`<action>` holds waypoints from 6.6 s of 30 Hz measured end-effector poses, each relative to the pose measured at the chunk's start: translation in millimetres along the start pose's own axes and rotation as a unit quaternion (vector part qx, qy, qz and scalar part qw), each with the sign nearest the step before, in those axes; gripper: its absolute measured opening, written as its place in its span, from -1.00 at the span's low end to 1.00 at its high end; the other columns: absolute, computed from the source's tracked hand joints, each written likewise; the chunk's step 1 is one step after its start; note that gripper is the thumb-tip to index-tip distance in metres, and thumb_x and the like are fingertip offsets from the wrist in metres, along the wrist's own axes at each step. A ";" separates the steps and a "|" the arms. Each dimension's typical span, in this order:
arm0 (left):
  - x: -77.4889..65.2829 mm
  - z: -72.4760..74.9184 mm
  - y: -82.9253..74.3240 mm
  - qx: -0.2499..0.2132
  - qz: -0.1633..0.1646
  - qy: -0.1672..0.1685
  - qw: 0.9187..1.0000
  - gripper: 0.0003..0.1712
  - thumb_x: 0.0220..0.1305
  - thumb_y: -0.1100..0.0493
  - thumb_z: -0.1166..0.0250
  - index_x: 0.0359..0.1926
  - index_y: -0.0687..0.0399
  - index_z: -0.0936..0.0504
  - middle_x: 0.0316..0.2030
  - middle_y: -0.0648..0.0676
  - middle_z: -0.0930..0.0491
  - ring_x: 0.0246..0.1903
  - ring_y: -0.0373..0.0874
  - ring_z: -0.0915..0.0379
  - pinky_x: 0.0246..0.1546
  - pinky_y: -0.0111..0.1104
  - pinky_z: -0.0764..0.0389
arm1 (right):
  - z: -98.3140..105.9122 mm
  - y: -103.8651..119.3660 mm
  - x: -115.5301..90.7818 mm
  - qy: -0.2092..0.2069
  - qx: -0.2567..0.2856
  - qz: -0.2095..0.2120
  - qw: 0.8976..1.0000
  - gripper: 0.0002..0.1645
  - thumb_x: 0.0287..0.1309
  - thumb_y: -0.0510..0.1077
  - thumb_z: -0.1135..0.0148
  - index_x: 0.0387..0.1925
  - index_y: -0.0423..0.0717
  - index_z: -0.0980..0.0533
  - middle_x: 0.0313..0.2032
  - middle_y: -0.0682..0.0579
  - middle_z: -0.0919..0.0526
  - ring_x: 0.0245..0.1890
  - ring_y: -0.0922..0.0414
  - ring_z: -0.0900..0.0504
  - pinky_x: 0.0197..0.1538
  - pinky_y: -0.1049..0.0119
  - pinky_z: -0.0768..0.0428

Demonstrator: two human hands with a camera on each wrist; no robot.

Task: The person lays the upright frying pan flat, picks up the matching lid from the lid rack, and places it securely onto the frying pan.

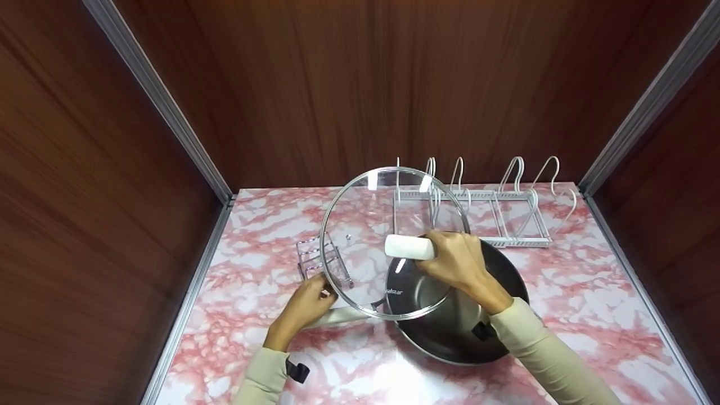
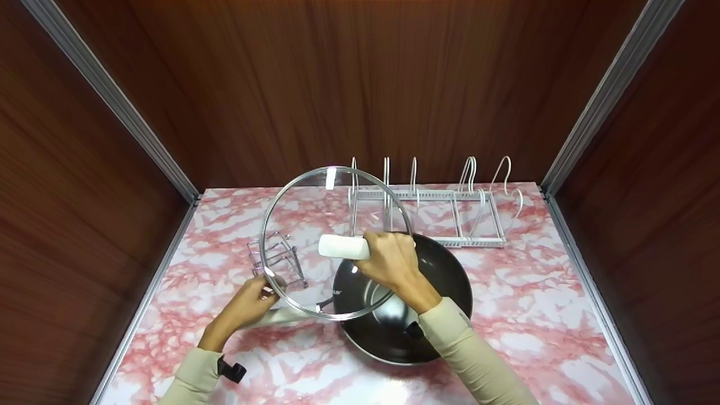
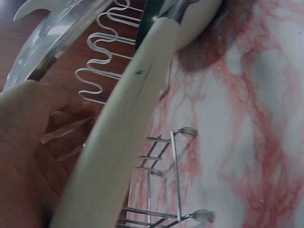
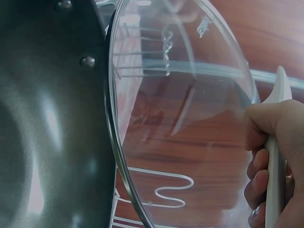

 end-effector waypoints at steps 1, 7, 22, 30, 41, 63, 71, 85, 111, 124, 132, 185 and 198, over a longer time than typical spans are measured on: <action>-0.5 -1.6 -0.1 0.010 0.003 0.009 1.000 -0.88 0.33 0.30 -0.29 -0.14 0.18 -0.68 -0.21 0.14 -0.76 -0.15 0.06 -0.75 -0.06 -0.09 -0.79 | 0.1 -0.8 -0.5 0.002 -0.001 -0.004 1.000 -0.61 -0.29 -0.03 -0.62 -0.34 -0.03 -0.67 -0.53 0.00 -0.75 -0.69 -0.04 -0.59 -0.67 0.08 -0.39; -1.6 -5.0 -2.7 0.055 0.013 0.050 0.997 -0.90 0.28 0.13 -0.36 -0.20 0.01 -0.72 -0.32 0.01 -0.77 -0.27 -0.03 -0.73 -0.14 -0.14 -0.71 | 2.2 -5.3 -2.8 0.015 -0.003 -0.025 1.000 -0.62 -0.32 -0.02 -0.63 -0.44 0.00 -0.60 -0.58 0.02 -0.71 -0.68 -0.08 -0.58 -0.65 0.03 -0.36; -8.5 -14.2 -10.6 0.142 0.029 0.155 0.977 -0.62 0.11 -0.24 -0.49 -0.26 -0.11 -0.67 -0.42 -0.14 -0.64 -0.45 -0.25 -0.46 -0.42 -0.24 -0.52 | 7.0 -13.9 -7.7 0.028 -0.007 -0.044 0.999 -0.62 -0.33 -0.01 -0.64 -0.45 -0.01 -0.61 -0.58 0.03 -0.71 -0.65 -0.08 -0.60 -0.63 0.02 -0.40; -9.8 -17.1 -10.5 0.168 0.019 0.150 0.974 -0.63 0.04 -0.17 -0.56 -0.30 -0.05 -0.71 -0.46 -0.10 -0.63 -0.48 -0.21 -0.44 -0.45 -0.24 -0.48 | 9.8 -18.5 -11.1 0.033 -0.013 -0.053 0.998 -0.61 -0.33 0.00 -0.64 -0.48 -0.03 -0.59 -0.60 0.00 -0.69 -0.65 -0.11 -0.60 -0.62 -0.03 -0.42; -9.1 -19.8 -9.4 0.196 0.004 0.146 0.970 -0.67 0.02 -0.11 -0.58 -0.45 -0.05 -0.65 -0.56 -0.12 -0.55 -0.53 -0.19 -0.39 -0.50 -0.25 -0.41 | 13.8 -24.9 -17.6 0.044 -0.020 -0.072 0.996 -0.56 -0.36 0.04 -0.68 -0.48 -0.04 -0.59 -0.60 -0.02 -0.69 -0.65 -0.12 -0.59 -0.61 -0.04 -0.43; -13.3 -22.8 -9.5 0.196 0.027 0.154 0.968 -0.70 0.04 0.02 -0.53 -0.54 -0.06 -0.54 -0.63 -0.13 -0.41 -0.63 -0.18 -0.28 -0.56 -0.25 -0.33 | 21.3 -38.1 -35.7 0.070 -0.028 -0.099 0.992 -0.50 -0.34 0.07 -0.73 -0.44 -0.08 -0.61 -0.61 -0.02 -0.66 -0.64 -0.13 -0.61 -0.59 -0.07 -0.44; -13.3 -23.0 -8.9 0.201 0.026 0.151 0.968 -0.71 0.04 0.03 -0.51 -0.54 -0.06 -0.52 -0.62 -0.12 -0.40 -0.63 -0.17 -0.27 -0.57 -0.25 -0.31 | 22.9 -40.5 -41.1 0.082 -0.030 -0.106 0.990 -0.59 -0.31 0.00 -0.64 -0.47 -0.08 -0.59 -0.64 -0.02 -0.64 -0.64 -0.13 -0.60 -0.59 -0.09 -0.46; -12.6 -22.5 -8.4 0.203 0.021 0.151 0.967 -0.72 0.02 0.04 -0.48 -0.55 -0.07 -0.50 -0.62 -0.13 -0.38 -0.62 -0.18 -0.23 -0.57 -0.25 -0.31 | 26.1 -46.3 -51.5 0.106 -0.029 -0.129 0.986 -0.64 -0.27 -0.02 -0.62 -0.43 -0.10 -0.64 -0.67 0.00 -0.61 -0.66 -0.04 -0.55 -0.59 -0.05 -0.45; -13.3 -21.7 -10.3 0.203 0.019 0.154 0.967 -0.73 0.05 0.03 -0.49 -0.52 -0.06 -0.54 -0.61 -0.13 -0.43 -0.62 -0.19 -0.28 -0.55 -0.26 -0.35 | 30.5 -59.9 -73.3 0.149 -0.026 -0.171 0.974 -0.62 -0.28 0.00 -0.63 -0.44 -0.08 -0.63 -0.64 0.03 -0.60 -0.63 0.01 -0.52 -0.55 0.00 -0.40; -13.2 -22.1 -9.8 0.204 0.011 0.147 0.968 -0.71 0.05 0.02 -0.50 -0.53 -0.07 -0.52 -0.62 -0.13 -0.44 -0.63 -0.19 -0.29 -0.56 -0.26 -0.35 | 28.2 -68.3 -83.0 0.167 -0.022 -0.190 0.967 -0.65 -0.27 0.01 -0.58 -0.45 -0.04 -0.61 -0.64 0.08 -0.55 -0.61 0.03 -0.50 -0.54 0.06 -0.35; -13.3 -21.4 -9.8 0.204 0.010 0.148 0.968 -0.68 0.06 0.03 -0.51 -0.55 -0.08 -0.49 -0.63 -0.14 -0.41 -0.63 -0.20 -0.26 -0.56 -0.27 -0.34 | 26.8 -71.8 -87.7 0.174 -0.013 -0.199 0.964 -0.58 -0.26 0.01 -0.57 -0.26 -0.06 -0.72 -0.59 0.07 -0.63 -0.59 0.05 -0.52 -0.52 0.06 -0.36; -12.8 -21.9 -10.3 0.204 0.027 0.152 0.967 -0.72 0.05 0.03 -0.49 -0.52 -0.05 -0.52 -0.61 -0.12 -0.40 -0.62 -0.18 -0.25 -0.54 -0.27 -0.33 | 13.6 -80.4 -109.3 0.227 0.017 -0.250 0.941 -0.58 -0.23 0.06 -0.59 -0.36 -0.11 -0.68 -0.53 0.01 -0.69 -0.50 0.01 -0.61 -0.39 -0.03 -0.46; -11.7 -19.5 -10.8 0.204 0.018 0.151 0.967 -0.73 0.08 0.03 -0.50 -0.50 -0.04 -0.55 -0.61 -0.13 -0.42 -0.61 -0.20 -0.25 -0.53 -0.28 -0.33 | 15.1 -81.5 -104.4 0.242 0.036 -0.235 0.941 -0.63 -0.17 0.01 -0.55 -0.33 -0.10 -0.66 -0.55 0.08 -0.62 -0.51 0.08 -0.52 -0.41 0.03 -0.45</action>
Point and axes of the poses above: each hand's wrist, its own x-axis towards the middle knuckle, its own z-axis out of the back of the hand, y = z × x, the point moved 4 cm from there along x, towards the middle knuckle
